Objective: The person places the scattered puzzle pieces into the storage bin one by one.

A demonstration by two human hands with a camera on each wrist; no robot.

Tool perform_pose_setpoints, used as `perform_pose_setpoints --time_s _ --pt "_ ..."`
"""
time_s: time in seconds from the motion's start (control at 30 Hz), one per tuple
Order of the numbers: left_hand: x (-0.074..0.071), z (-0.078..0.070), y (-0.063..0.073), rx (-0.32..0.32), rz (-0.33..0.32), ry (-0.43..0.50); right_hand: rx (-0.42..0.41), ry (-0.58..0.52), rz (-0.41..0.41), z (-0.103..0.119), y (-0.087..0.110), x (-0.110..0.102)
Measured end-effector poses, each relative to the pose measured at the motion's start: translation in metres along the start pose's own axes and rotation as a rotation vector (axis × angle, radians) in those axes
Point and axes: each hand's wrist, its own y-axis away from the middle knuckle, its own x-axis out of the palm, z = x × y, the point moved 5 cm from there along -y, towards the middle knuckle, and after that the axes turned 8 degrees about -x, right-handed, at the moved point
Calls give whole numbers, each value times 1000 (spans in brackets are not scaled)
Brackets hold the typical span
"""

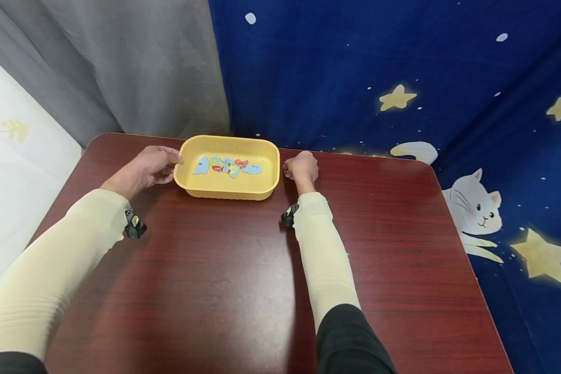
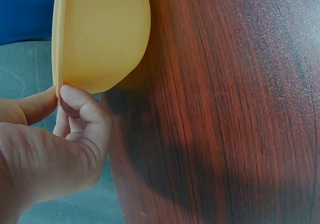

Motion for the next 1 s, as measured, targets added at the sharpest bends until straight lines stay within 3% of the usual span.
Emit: perform_pose_setpoints --time_s 0.5,0.7,1.0 --pt "0 1 1 0 6 0 82 -483 87 -14 -11 -6" --pt "-1 2 0 2 2 -5 102 -507 119 -16 -8 -17" --pt "-1 1 0 3 -1 -3 117 -678 233 -11 -7 -33"
